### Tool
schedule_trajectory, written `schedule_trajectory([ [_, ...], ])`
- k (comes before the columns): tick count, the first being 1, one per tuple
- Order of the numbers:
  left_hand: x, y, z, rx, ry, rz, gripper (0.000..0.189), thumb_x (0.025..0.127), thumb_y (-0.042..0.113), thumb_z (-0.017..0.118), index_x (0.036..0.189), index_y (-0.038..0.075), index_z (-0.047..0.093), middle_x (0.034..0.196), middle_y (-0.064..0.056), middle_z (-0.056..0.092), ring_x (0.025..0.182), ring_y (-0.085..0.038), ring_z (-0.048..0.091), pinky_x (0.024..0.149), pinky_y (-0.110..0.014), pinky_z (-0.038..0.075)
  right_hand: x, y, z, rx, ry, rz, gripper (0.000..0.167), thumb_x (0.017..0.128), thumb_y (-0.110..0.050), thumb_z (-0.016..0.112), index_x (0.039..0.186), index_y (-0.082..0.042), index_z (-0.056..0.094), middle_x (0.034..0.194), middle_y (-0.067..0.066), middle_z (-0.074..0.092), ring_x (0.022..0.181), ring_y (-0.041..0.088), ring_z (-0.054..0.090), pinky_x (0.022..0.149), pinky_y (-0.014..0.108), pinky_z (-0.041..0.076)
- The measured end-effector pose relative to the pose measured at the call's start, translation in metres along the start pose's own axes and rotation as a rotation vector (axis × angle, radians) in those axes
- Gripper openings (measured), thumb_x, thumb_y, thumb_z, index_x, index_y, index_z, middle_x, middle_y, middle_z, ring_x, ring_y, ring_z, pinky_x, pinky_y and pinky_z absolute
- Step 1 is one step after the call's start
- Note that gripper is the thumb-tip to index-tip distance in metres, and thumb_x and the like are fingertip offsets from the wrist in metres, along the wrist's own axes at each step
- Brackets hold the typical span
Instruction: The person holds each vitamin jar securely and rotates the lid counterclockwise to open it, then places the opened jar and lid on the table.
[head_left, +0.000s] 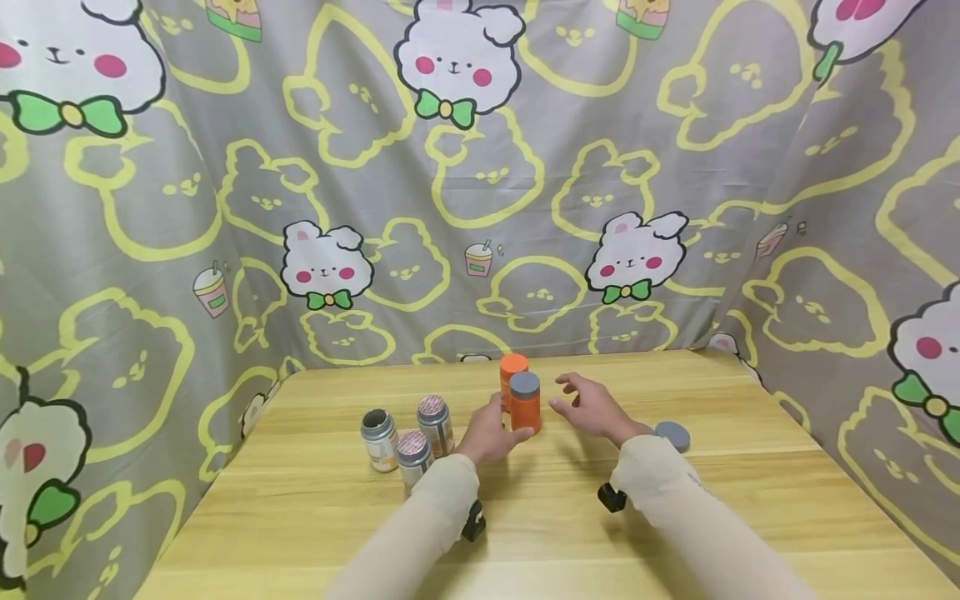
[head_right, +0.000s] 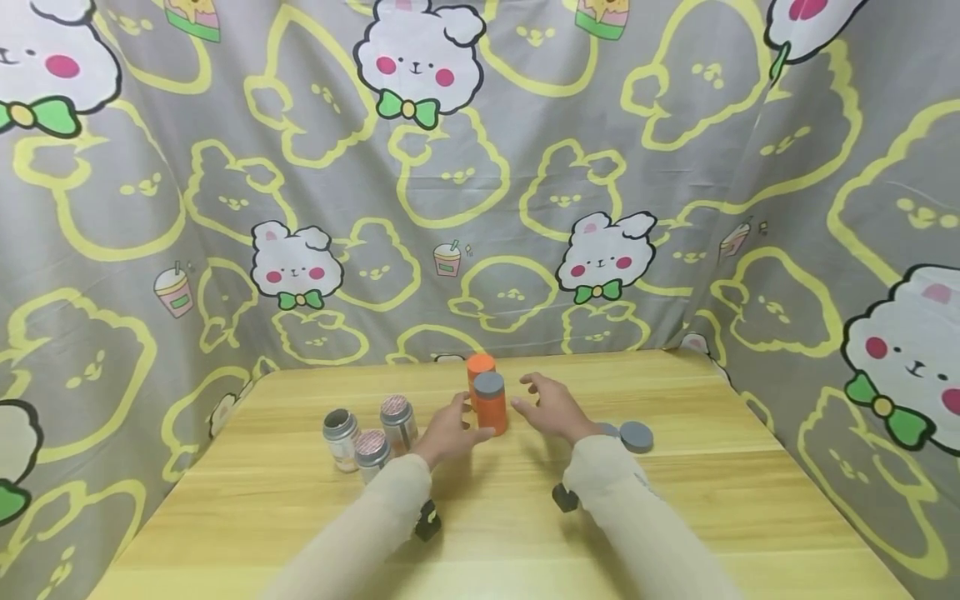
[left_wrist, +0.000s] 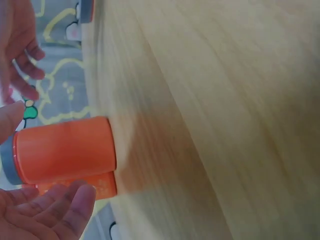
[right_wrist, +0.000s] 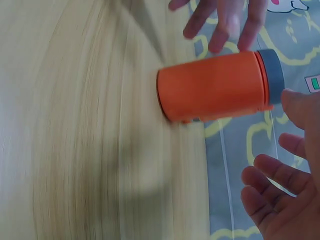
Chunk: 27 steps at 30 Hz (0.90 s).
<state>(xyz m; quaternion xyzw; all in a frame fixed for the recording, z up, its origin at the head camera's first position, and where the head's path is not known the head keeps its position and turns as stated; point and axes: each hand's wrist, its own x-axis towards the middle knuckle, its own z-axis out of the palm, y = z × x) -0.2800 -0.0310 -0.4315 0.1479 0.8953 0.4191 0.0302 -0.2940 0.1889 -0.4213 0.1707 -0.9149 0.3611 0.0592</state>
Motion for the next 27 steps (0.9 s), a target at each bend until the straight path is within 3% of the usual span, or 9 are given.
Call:
schedule_trajectory([
  [6,0.006,0.001,0.007,0.027,0.004,0.0,0.07,0.088,0.028,0.073,0.14,-0.003,0.037,0.128,-0.02,0.055,0.113,-0.034,0.055,0.092,-0.049,0.044,0.007,-0.007,0.009,0.0,-0.005,0.011,0.048,0.097,-0.028,0.061,0.136,-0.003,0.049,0.124,0.025,0.057,0.096,0.034,0.061,0.08,0.048,0.05],
  [13,0.013,-0.004,0.014,-0.007,0.008,-0.031,0.074,0.087,0.028,0.074,0.142,-0.004,0.036,0.134,-0.021,0.053,0.121,-0.036,0.052,0.098,-0.05,0.041,0.011,-0.013,0.017,0.002,-0.02,-0.028,0.051,0.096,-0.026,0.061,0.139,-0.002,0.046,0.127,0.027,0.055,0.099,0.036,0.062,0.081,0.048,0.05],
  [20,0.017,-0.005,0.015,-0.015,0.037,-0.04,0.073,0.084,0.028,0.077,0.139,-0.003,0.039,0.13,-0.021,0.055,0.118,-0.036,0.054,0.097,-0.05,0.041,0.014,-0.018,0.022,0.021,-0.016,-0.013,0.06,0.095,-0.026,0.063,0.145,-0.006,0.038,0.125,0.027,0.056,0.09,0.029,0.062,0.077,0.046,0.05],
  [27,0.019,-0.006,0.015,-0.015,0.041,-0.043,0.069,0.086,0.03,0.074,0.138,0.0,0.042,0.13,-0.02,0.056,0.118,-0.035,0.054,0.097,-0.049,0.042,0.017,-0.019,0.027,0.046,-0.028,-0.004,0.058,0.094,-0.025,0.064,0.144,-0.01,0.039,0.123,0.019,0.058,0.09,0.025,0.061,0.077,0.042,0.05],
])
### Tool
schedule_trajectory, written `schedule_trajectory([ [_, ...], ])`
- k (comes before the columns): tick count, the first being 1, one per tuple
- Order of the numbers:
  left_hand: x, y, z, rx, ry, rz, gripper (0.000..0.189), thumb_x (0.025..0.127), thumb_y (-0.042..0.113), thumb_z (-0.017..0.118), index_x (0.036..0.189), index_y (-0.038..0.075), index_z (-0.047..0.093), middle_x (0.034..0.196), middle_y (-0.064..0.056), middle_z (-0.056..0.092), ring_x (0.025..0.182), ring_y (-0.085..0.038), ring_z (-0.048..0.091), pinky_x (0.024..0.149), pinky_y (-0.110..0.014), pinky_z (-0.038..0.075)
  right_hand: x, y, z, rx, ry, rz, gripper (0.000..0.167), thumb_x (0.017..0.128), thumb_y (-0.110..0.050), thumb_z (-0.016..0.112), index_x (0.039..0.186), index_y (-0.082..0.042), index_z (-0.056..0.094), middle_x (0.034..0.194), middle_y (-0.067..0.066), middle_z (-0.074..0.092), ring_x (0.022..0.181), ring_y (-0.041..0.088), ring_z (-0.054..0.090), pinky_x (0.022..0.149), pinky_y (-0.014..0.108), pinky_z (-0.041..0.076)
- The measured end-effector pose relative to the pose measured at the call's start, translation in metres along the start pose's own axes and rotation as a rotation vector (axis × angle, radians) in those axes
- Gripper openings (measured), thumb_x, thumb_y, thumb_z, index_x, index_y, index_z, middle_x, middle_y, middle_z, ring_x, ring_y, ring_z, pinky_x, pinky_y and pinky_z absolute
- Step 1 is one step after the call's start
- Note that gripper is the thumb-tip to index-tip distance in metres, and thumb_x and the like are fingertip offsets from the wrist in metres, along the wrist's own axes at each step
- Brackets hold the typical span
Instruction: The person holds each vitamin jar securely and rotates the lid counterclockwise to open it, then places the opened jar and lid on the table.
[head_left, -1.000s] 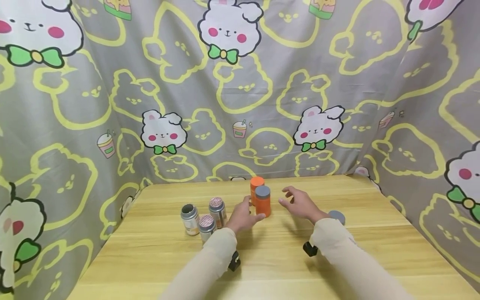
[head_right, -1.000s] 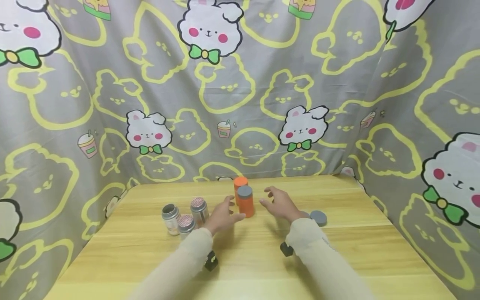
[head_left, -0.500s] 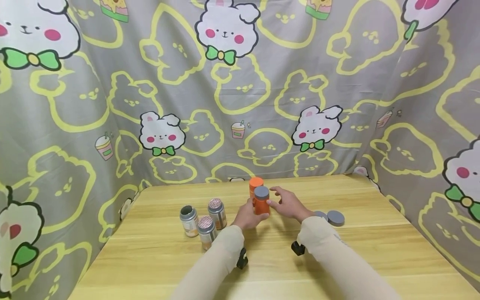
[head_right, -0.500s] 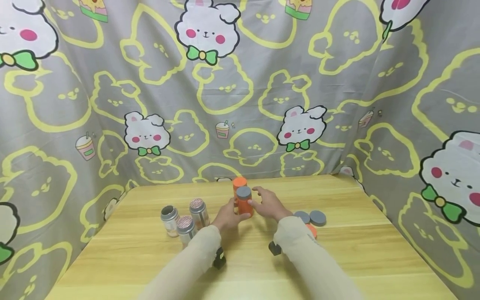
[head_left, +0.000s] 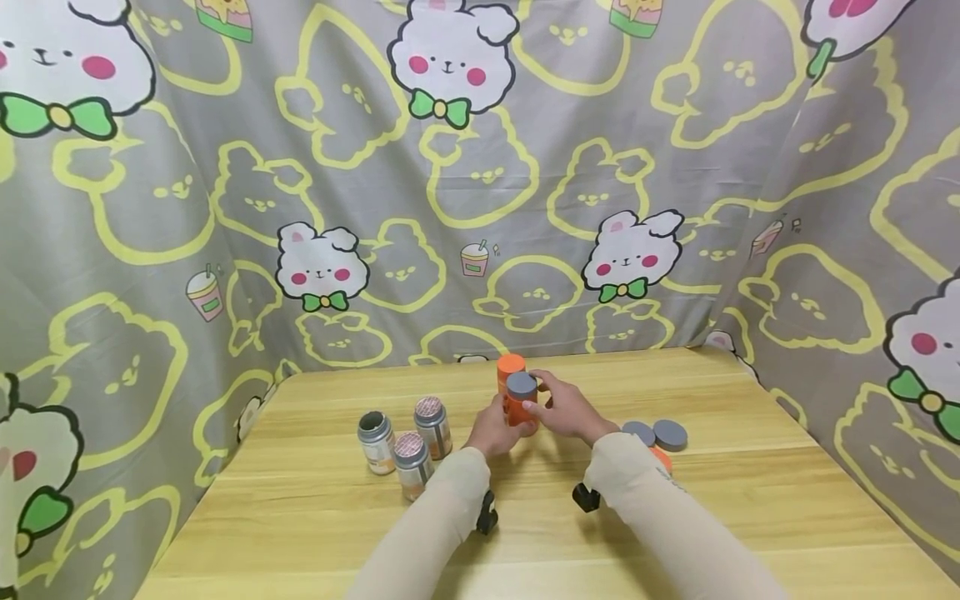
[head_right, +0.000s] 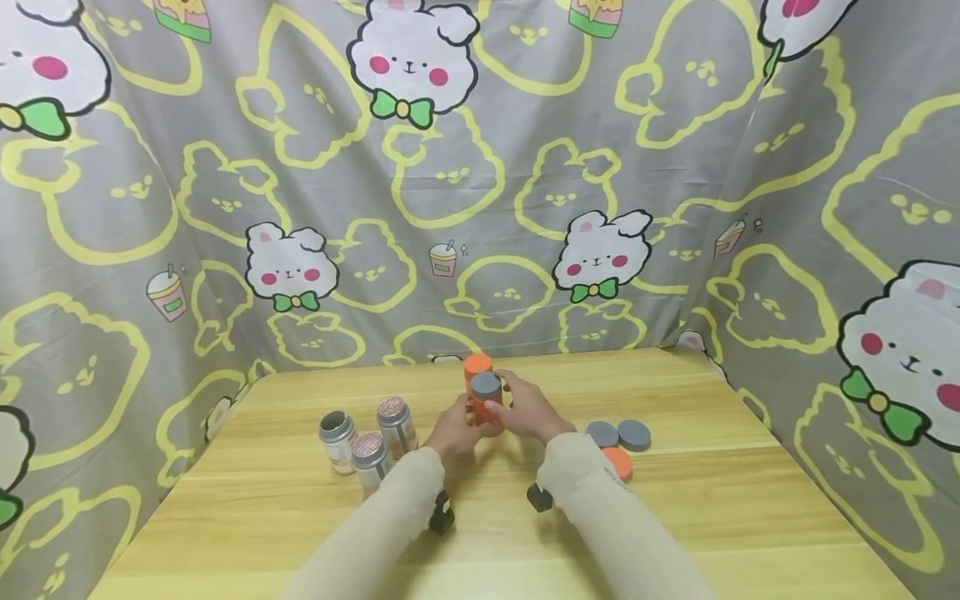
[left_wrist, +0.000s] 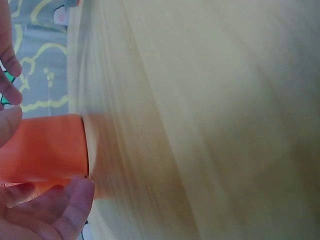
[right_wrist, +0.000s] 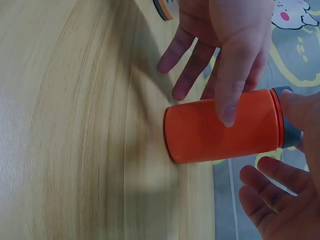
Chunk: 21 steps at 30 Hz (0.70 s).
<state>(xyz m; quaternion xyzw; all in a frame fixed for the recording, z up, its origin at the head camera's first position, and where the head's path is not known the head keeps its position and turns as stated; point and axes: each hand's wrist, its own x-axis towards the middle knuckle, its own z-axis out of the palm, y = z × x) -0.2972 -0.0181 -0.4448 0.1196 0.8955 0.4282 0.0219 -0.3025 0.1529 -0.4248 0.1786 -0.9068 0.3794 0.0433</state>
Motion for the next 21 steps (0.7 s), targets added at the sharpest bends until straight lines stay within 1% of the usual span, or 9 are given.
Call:
schedule_trajectory([
  [5,0.0,0.002,0.0,0.008,0.0,-0.017,0.065,0.089,0.03,0.07,0.138,-0.001,0.04,0.133,-0.022,0.054,0.122,-0.036,0.052,0.098,-0.049,0.042,-0.002,-0.005,0.001,0.021,0.002,-0.001,0.057,0.094,-0.023,0.065,0.142,-0.008,0.039,0.119,0.018,0.059,0.086,0.022,0.06,0.075,0.04,0.05],
  [10,0.0,0.003,0.002,0.01,0.028,-0.016,0.064,0.09,0.028,0.07,0.139,-0.002,0.04,0.132,-0.024,0.054,0.122,-0.037,0.052,0.099,-0.049,0.041,-0.003,-0.008,0.002,0.007,0.015,-0.017,0.055,0.093,-0.022,0.065,0.14,-0.004,0.041,0.111,0.015,0.061,0.086,0.021,0.06,0.074,0.039,0.05],
  [14,0.0,0.003,0.003,0.028,0.042,0.009,0.062,0.09,0.025,0.069,0.14,0.001,0.041,0.131,-0.023,0.055,0.122,-0.037,0.052,0.099,-0.049,0.041,-0.004,-0.011,0.001,-0.012,0.018,-0.028,0.055,0.093,-0.022,0.066,0.139,-0.003,0.042,0.107,0.013,0.062,0.086,0.021,0.059,0.075,0.039,0.05],
  [18,-0.002,0.004,0.0,0.058,0.039,0.064,0.061,0.091,0.024,0.069,0.141,0.006,0.041,0.132,-0.022,0.055,0.12,-0.037,0.053,0.098,-0.049,0.043,-0.006,-0.014,-0.003,-0.036,0.014,-0.051,0.056,0.093,-0.022,0.066,0.138,0.001,0.042,0.102,0.012,0.062,0.086,0.021,0.059,0.076,0.039,0.05],
  [21,-0.006,0.006,-0.003,0.084,0.033,0.106,0.059,0.091,0.025,0.07,0.14,0.008,0.043,0.13,-0.02,0.058,0.118,-0.035,0.055,0.096,-0.048,0.044,-0.007,-0.016,-0.006,-0.054,0.0,-0.059,0.058,0.092,-0.025,0.067,0.138,0.001,0.042,0.101,0.009,0.061,0.085,0.02,0.058,0.076,0.037,0.049],
])
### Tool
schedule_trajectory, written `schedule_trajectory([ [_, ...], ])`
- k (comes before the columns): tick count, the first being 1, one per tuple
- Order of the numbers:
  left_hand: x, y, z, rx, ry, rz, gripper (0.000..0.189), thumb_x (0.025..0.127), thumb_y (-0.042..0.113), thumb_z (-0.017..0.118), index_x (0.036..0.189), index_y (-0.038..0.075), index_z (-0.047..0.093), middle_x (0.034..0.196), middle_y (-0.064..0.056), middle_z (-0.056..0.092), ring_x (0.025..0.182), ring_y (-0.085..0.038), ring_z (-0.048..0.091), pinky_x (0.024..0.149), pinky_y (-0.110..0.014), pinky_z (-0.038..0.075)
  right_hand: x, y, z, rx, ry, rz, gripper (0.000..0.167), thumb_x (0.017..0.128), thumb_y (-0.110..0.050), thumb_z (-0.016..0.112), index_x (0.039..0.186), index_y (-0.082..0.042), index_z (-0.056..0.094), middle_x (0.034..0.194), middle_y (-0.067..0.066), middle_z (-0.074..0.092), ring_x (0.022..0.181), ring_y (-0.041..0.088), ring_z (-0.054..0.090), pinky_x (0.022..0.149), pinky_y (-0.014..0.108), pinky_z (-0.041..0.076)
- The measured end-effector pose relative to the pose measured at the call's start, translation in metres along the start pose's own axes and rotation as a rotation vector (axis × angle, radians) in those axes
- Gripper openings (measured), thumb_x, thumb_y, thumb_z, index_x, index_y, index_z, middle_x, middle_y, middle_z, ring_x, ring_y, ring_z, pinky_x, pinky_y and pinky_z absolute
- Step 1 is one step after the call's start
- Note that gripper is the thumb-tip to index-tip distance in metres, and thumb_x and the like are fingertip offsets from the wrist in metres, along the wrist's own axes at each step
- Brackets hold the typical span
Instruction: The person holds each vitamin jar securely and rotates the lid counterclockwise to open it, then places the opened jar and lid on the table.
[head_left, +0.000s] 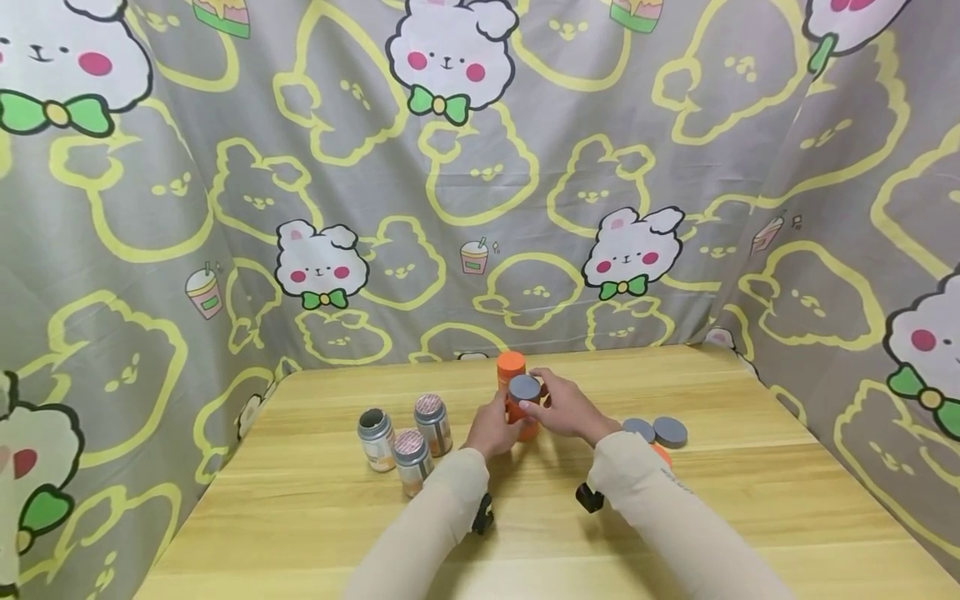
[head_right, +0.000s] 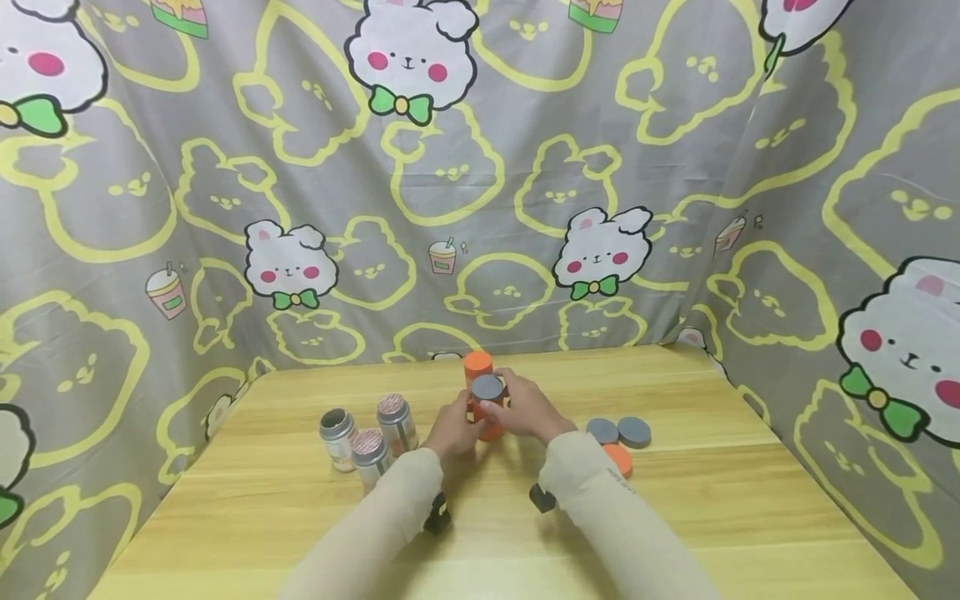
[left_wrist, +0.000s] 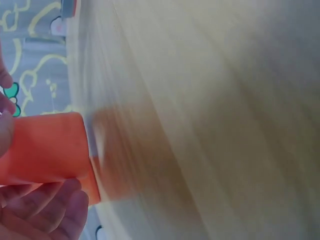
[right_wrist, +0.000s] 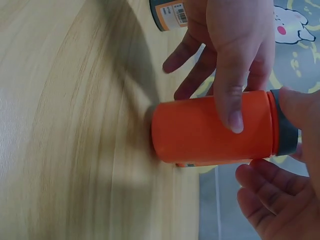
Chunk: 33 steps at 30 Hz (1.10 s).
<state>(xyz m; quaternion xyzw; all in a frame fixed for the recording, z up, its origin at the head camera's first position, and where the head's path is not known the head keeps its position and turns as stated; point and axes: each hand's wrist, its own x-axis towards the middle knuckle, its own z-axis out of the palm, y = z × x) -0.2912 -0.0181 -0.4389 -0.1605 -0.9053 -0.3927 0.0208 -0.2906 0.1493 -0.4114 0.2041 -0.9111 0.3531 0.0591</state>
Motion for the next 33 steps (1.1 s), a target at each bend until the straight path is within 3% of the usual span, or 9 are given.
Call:
schedule_trajectory([
  [7,-0.009,0.003,-0.009,0.103,-0.031,0.072,0.047,0.089,0.03,0.072,0.126,0.009,0.053,0.111,-0.012,0.067,0.102,-0.027,0.063,0.087,-0.042,0.049,-0.006,-0.003,-0.006,-0.04,-0.035,-0.051,0.057,0.09,-0.034,0.07,0.131,0.0,0.047,0.105,0.011,0.062,0.079,0.017,0.055,0.071,0.034,0.048],
  [19,-0.024,0.005,-0.018,0.215,-0.114,0.065,0.043,0.083,0.041,0.076,0.113,0.015,0.059,0.101,-0.002,0.067,0.083,-0.013,0.061,0.078,-0.035,0.051,-0.014,-0.008,-0.003,-0.077,-0.057,-0.083,0.049,0.086,-0.047,0.07,0.108,-0.005,0.055,0.082,0.001,0.057,0.068,0.014,0.052,0.06,0.03,0.045],
  [27,-0.032,0.004,-0.022,0.33,-0.094,0.188,0.055,0.078,0.053,0.076,0.108,0.012,0.055,0.082,0.003,0.06,0.068,-0.01,0.056,0.059,-0.028,0.047,-0.018,-0.011,-0.002,-0.07,-0.048,-0.056,0.054,0.085,-0.055,0.067,0.106,-0.006,0.056,0.08,-0.001,0.057,0.065,0.012,0.053,0.057,0.028,0.045],
  [33,-0.037,0.005,-0.02,0.41,-0.037,0.241,0.062,0.075,0.063,0.073,0.106,0.014,0.05,0.075,0.004,0.056,0.063,-0.01,0.054,0.054,-0.027,0.045,-0.022,-0.016,-0.004,-0.057,-0.033,-0.065,0.053,0.086,-0.056,0.066,0.104,-0.007,0.057,0.078,-0.001,0.058,0.064,0.012,0.054,0.057,0.028,0.045],
])
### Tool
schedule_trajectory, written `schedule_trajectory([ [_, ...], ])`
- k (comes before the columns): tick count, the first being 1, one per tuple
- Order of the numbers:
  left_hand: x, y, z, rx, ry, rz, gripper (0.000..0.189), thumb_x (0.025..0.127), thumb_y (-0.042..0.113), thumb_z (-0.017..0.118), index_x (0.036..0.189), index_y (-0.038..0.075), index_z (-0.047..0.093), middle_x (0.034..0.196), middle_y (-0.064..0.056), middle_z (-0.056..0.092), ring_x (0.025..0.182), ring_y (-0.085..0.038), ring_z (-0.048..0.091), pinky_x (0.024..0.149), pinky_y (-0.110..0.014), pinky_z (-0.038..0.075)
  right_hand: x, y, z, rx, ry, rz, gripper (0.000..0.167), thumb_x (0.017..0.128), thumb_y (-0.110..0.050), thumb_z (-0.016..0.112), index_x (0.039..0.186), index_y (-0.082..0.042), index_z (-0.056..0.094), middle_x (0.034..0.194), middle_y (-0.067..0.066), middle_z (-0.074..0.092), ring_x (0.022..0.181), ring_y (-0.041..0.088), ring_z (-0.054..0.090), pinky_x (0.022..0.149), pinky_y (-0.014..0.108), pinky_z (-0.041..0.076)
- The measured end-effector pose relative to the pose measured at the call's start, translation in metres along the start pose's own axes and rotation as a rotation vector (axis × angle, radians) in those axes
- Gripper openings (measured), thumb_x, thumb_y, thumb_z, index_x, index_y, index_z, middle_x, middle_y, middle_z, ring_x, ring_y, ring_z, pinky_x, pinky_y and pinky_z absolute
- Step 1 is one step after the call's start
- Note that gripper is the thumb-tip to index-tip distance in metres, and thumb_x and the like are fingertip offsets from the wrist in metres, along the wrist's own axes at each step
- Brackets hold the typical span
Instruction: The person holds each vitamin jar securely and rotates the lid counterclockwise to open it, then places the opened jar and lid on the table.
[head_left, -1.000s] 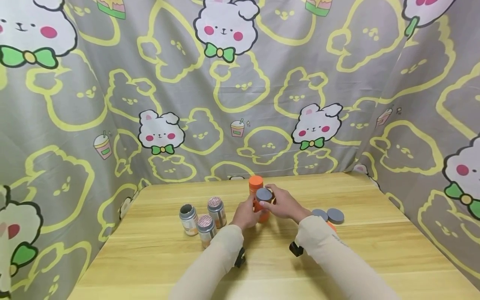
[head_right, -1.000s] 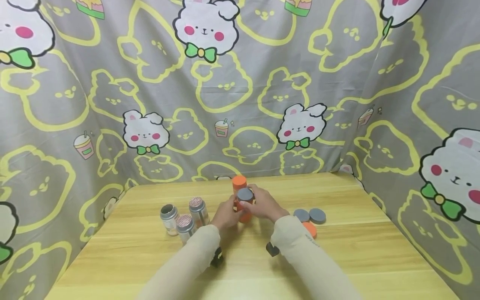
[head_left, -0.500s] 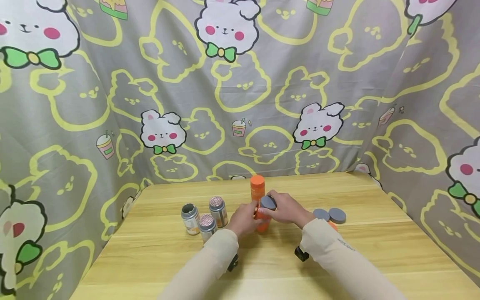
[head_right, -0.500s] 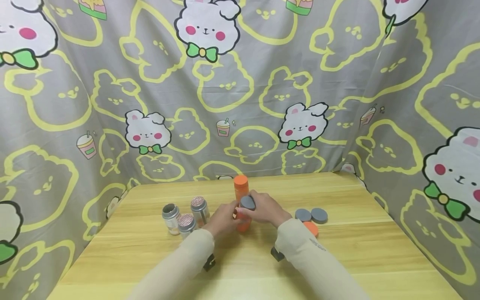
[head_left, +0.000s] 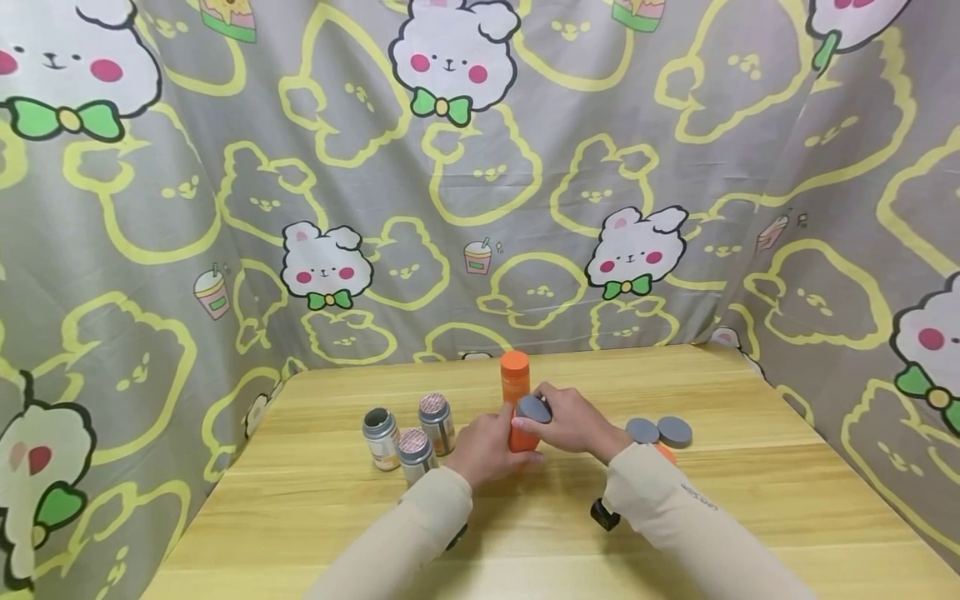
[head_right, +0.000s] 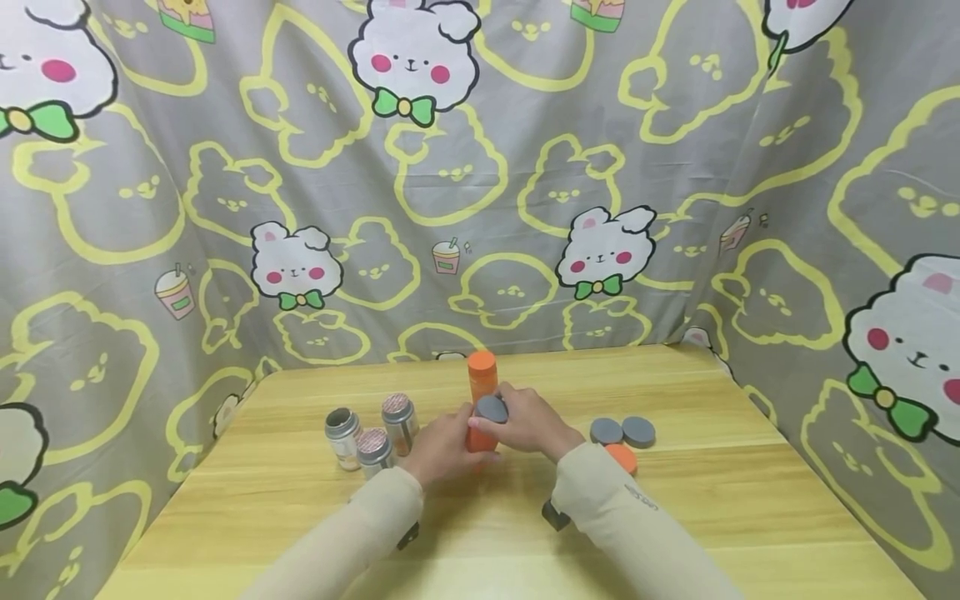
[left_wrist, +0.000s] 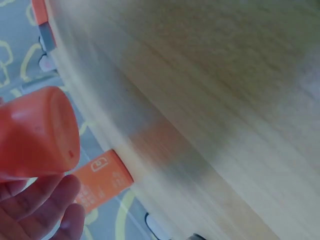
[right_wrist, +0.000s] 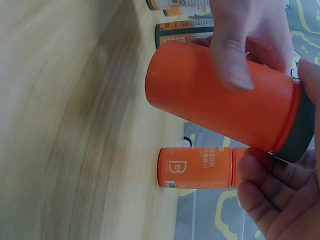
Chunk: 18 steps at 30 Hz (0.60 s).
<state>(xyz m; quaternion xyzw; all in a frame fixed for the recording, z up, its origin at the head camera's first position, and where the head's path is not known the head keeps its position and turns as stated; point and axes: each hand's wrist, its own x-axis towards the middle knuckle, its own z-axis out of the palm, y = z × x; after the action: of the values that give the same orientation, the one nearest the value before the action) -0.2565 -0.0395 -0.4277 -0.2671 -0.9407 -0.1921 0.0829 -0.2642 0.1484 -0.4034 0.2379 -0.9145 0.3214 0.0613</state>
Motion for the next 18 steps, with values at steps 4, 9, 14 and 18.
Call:
schedule_trajectory([
  [4,-0.0032,0.0023,-0.0016,0.031,0.026,0.018,0.06,0.075,0.06,0.074,0.103,0.014,0.049,0.072,0.004,0.054,0.06,-0.011,0.053,0.052,-0.028,0.044,-0.0016,-0.0026,-0.0005,0.002,0.002,-0.02,0.052,0.087,-0.055,0.065,0.104,-0.007,0.057,0.078,-0.001,0.057,0.064,0.011,0.053,0.057,0.028,0.045],
  [9,-0.0064,0.0053,-0.0042,0.07,0.022,0.024,0.055,0.078,0.056,0.075,0.1,0.014,0.049,0.07,0.003,0.054,0.058,-0.013,0.054,0.05,-0.029,0.043,-0.0039,-0.0016,0.0002,-0.005,-0.001,-0.046,0.048,0.088,-0.053,0.064,0.104,-0.008,0.058,0.077,-0.002,0.057,0.064,0.011,0.051,0.056,0.028,0.043],
  [14,-0.0073,0.0071,-0.0057,0.07,-0.009,0.015,0.052,0.078,0.054,0.075,0.1,0.014,0.05,0.071,0.003,0.055,0.057,-0.013,0.053,0.05,-0.029,0.043,-0.0064,-0.0007,-0.0002,0.012,-0.007,-0.068,0.045,0.089,-0.051,0.064,0.105,-0.009,0.059,0.077,-0.004,0.056,0.062,0.011,0.051,0.054,0.027,0.042],
  [18,-0.0078,0.0091,-0.0073,0.073,-0.03,0.009,0.052,0.079,0.054,0.074,0.102,0.014,0.051,0.073,0.003,0.055,0.058,-0.012,0.052,0.052,-0.029,0.044,-0.0075,0.0001,-0.0005,0.027,-0.022,-0.07,0.041,0.09,-0.049,0.064,0.106,-0.011,0.06,0.078,-0.005,0.057,0.063,0.011,0.051,0.055,0.027,0.043],
])
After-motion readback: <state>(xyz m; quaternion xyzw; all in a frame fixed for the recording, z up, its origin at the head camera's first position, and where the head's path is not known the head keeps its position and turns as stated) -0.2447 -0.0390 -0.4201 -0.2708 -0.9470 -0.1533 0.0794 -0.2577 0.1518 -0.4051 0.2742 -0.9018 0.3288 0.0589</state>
